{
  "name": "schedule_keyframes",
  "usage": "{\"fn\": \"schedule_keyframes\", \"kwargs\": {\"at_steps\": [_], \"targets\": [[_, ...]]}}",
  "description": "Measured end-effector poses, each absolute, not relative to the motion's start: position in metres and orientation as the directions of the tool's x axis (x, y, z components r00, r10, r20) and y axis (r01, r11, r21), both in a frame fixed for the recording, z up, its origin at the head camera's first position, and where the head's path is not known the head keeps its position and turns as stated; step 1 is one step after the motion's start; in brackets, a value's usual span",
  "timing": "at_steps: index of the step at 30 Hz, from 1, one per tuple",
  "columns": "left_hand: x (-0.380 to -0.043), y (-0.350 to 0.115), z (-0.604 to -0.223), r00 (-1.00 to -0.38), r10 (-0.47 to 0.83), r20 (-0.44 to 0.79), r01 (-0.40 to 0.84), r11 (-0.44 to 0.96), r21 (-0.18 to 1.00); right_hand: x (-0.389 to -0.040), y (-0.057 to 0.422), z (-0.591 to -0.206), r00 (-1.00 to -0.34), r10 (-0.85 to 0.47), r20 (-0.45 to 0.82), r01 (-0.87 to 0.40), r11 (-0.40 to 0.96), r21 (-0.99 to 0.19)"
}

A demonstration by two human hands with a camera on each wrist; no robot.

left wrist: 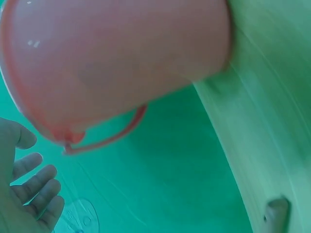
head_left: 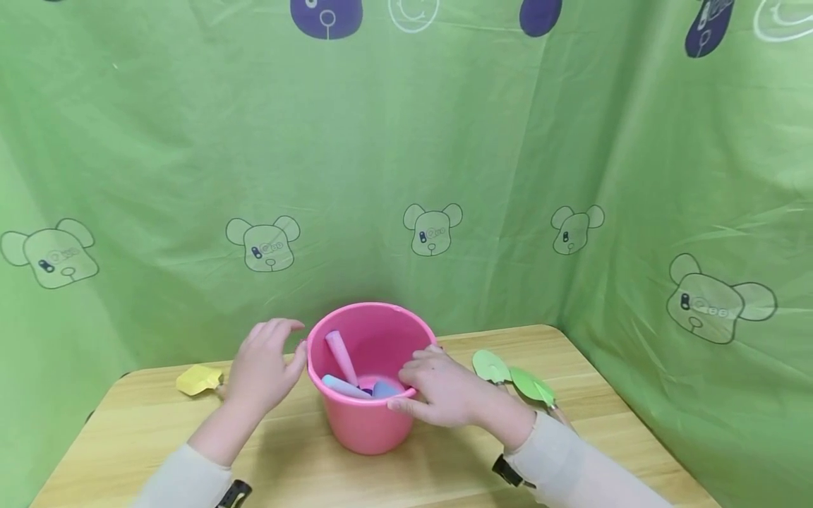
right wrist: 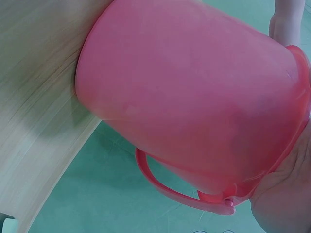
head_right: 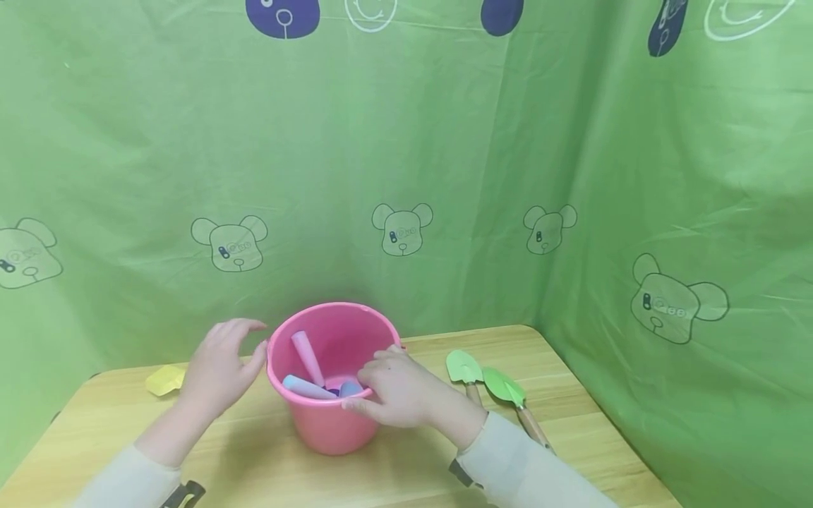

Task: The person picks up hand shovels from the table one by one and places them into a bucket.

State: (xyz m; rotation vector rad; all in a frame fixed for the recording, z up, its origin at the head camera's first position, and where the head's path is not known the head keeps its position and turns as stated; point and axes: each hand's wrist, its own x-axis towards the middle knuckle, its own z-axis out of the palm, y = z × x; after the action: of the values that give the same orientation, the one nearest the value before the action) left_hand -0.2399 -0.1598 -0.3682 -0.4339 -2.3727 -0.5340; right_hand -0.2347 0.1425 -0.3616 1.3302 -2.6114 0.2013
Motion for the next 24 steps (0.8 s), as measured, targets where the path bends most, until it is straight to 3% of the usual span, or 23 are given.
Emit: {"fn": "schedule_keyframes", "kwargs": {"at_steps": [24], "targets": [[-0.242, -0.223, -0.428, -0.847, 0.204, 0.490, 0.360, 0.900, 0.246, -0.234, 0.143, -0.362, -0.573, -0.780, 0.252, -0.810, 0.585, -0.030]]}}
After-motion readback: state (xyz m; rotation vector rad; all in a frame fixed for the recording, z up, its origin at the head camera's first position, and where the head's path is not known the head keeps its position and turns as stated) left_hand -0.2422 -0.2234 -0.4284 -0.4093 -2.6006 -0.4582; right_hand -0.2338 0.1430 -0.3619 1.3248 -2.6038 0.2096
